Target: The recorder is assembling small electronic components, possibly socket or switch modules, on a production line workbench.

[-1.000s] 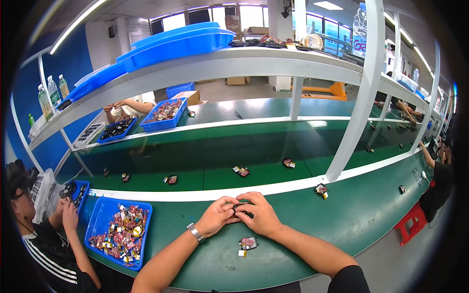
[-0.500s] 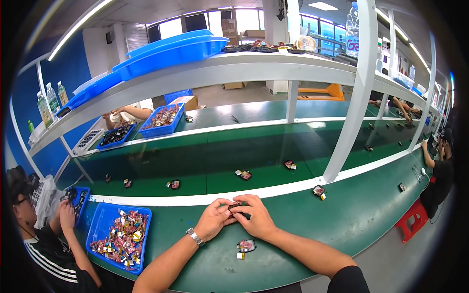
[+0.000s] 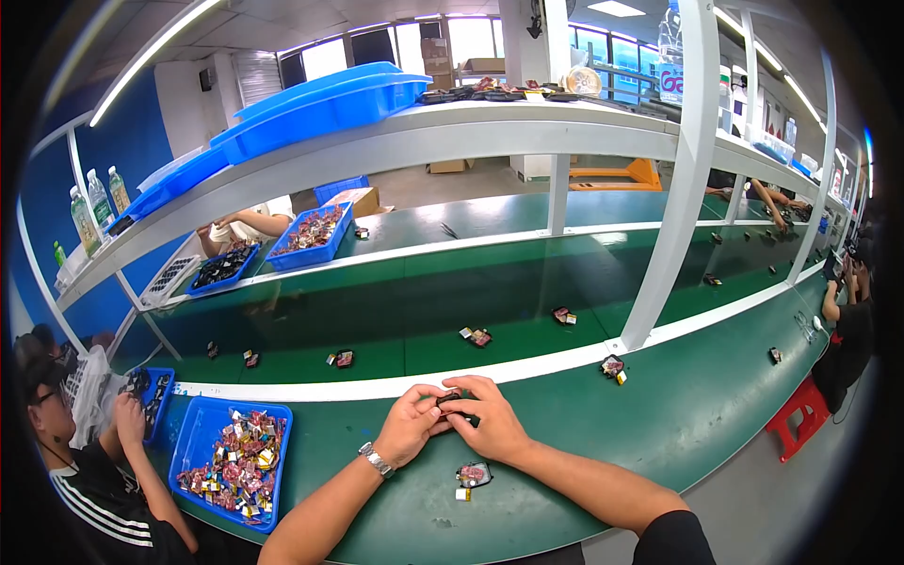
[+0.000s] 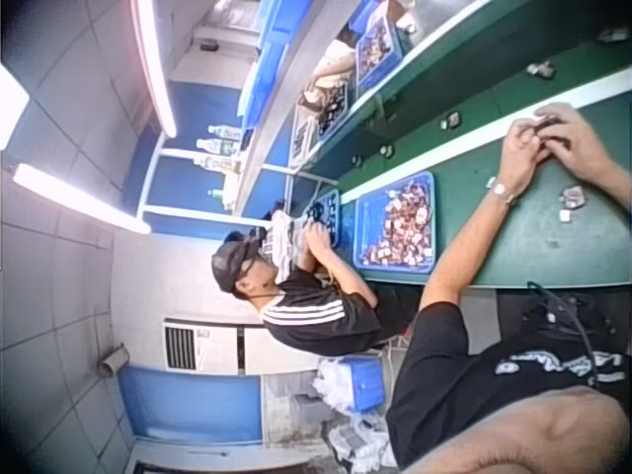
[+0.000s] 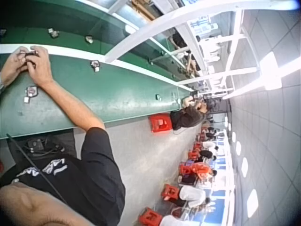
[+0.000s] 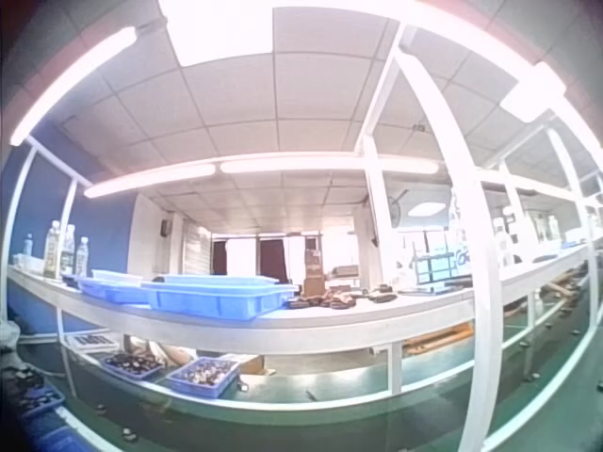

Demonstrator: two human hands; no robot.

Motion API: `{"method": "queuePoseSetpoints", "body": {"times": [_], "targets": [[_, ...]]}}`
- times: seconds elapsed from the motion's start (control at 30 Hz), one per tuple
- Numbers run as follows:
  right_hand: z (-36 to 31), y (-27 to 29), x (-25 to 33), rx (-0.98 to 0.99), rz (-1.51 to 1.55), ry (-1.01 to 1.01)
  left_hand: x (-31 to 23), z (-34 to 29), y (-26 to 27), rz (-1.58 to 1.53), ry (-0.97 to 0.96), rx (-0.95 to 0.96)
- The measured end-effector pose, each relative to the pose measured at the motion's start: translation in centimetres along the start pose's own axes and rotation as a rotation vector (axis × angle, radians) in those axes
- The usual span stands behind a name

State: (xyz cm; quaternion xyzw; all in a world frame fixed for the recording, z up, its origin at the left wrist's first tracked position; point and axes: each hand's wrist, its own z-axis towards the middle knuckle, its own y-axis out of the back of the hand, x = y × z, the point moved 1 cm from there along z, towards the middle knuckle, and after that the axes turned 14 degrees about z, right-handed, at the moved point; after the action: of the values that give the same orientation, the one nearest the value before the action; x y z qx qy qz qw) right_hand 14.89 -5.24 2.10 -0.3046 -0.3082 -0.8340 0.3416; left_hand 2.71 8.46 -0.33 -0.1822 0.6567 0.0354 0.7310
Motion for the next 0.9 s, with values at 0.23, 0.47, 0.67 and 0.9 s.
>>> {"method": "queuePoseSetpoints", "body": {"times": [0.23,0.47,0.67,0.9], "targets": [[0.6,0.4,0.6,-0.044,-0.102,0.130,-0.8,-0.2,-0.8,-0.020,0.011,-0.015],[0.8,0.3,0.6,0.004,-0.249,0.262,-0.8,-0.2,-0.6,-0.005,0.066,-0.040],[0.7,-0.1,0.8,0.017,-0.318,0.263,-0.7,-0.2,-0.5,-0.010,0.077,-0.052],[0.4,-0.4,0.4,0.002,-0.383,0.262,-0.5,-0.1,-0.5,0.011,0.097,-0.063]]}}
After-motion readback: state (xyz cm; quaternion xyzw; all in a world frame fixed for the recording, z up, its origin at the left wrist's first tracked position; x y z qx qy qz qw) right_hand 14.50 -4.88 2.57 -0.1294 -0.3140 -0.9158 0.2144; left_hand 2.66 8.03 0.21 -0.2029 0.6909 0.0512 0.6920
